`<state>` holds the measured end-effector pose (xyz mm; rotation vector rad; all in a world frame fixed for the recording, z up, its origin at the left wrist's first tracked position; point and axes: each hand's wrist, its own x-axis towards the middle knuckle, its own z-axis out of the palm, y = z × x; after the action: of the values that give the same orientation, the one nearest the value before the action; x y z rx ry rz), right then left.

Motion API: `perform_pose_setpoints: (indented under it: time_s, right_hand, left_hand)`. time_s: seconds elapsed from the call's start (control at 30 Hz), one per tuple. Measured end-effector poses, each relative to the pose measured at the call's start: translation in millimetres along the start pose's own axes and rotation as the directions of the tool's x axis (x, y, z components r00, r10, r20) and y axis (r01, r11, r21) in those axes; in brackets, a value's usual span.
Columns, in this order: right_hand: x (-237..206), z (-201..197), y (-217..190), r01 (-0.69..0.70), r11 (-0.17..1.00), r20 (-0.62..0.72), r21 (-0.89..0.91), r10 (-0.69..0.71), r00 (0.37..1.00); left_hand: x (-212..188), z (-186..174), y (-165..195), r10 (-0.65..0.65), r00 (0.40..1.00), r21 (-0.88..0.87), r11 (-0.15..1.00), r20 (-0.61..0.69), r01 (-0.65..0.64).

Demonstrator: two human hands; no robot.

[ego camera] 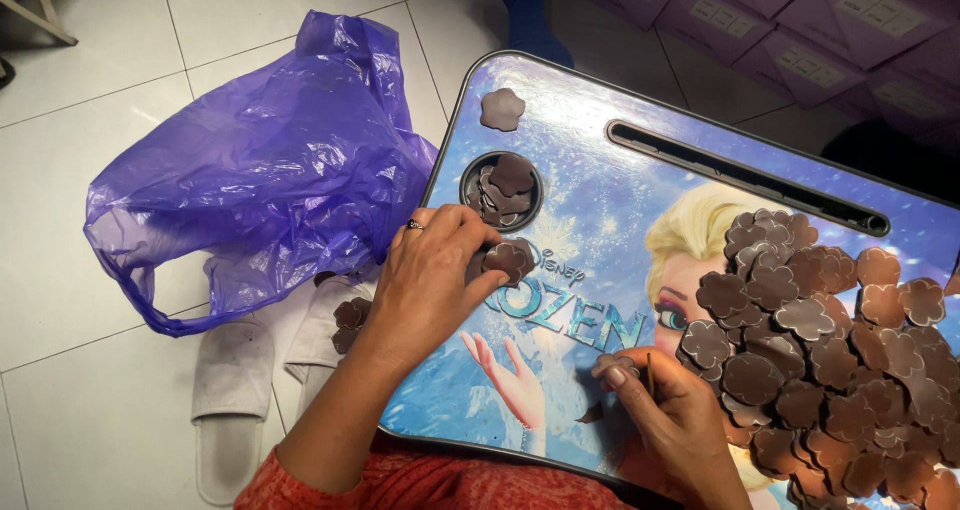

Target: The person sits on the floor with a lap desk covered in brown flower-shaped cut pieces. They pick up a piece, hold it in one hand, and use a thin stick to work around the scalloped edges, then set the finished piece aside and reach for the next one.

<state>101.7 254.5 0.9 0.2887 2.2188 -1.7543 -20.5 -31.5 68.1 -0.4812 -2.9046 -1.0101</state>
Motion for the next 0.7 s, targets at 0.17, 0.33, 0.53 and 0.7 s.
perform_pose_setpoints:
  time_s: [0.17,0.33,0.53,0.7]
  right_hand:
    - [1,1,-4,-0.024,1.0,0.0,0.021,0.024,1.0]
    - [1,0,-10,-0.029,0.992,-0.022,-0.126,0.027,0.999]
    - [0,1,-7,-0.044,0.997,-0.015,-0.06,0.044,0.999]
    - [0,-2,-5,0.046,0.997,0.007,-0.068,-0.045,0.999]
  left_hand:
    - [-8,-18,6,-0.067,0.994,0.008,0.998,0.084,0.066]
    - [-20,-46,15,-0.045,0.953,0.072,0.997,0.298,0.025]
    - [26,-27,1,0.003,0.999,-0.089,0.996,0.053,0.002]
    - [78,7,-17,0.225,0.945,0.096,0.973,-0.238,-0.208]
